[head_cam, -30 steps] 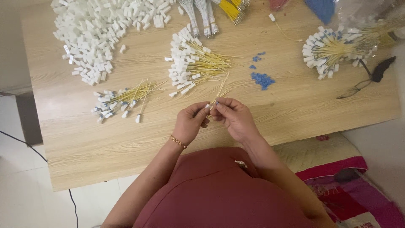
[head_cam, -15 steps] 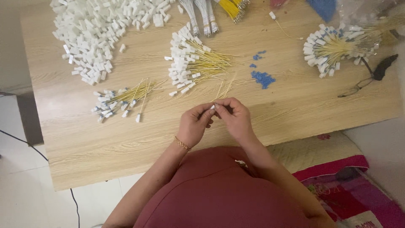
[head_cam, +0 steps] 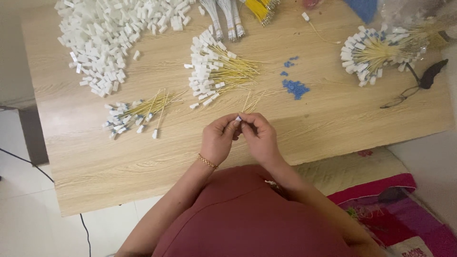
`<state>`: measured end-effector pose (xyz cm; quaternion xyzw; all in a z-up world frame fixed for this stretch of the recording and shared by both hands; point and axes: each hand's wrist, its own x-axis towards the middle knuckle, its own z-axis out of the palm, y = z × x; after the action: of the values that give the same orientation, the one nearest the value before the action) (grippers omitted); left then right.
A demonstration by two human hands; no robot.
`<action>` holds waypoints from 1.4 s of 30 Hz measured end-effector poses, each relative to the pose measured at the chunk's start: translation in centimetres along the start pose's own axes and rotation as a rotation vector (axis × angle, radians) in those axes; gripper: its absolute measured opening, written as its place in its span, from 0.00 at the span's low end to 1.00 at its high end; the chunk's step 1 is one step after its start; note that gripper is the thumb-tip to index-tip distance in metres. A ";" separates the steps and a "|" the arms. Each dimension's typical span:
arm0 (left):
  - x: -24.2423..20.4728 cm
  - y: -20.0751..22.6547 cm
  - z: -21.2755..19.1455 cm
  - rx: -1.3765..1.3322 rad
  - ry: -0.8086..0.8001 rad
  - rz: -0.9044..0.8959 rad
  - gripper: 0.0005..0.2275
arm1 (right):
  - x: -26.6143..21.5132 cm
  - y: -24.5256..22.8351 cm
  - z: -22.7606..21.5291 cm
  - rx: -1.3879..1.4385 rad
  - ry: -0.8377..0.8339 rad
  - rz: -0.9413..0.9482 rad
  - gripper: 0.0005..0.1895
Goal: Assembling small plastic components onto thin wires at a workbench
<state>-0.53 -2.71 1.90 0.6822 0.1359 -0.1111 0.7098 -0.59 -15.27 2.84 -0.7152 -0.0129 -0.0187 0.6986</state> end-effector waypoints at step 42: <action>7.0 -1.9 -7.3 0.684 0.139 0.161 0.10 | 5.9 13.1 -15.4 -0.896 0.350 0.262 0.07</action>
<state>5.10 4.73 -2.48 0.8946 0.0849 -0.0473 0.4361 5.70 -31.03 -9.60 -0.9268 0.2036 -0.0543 0.3110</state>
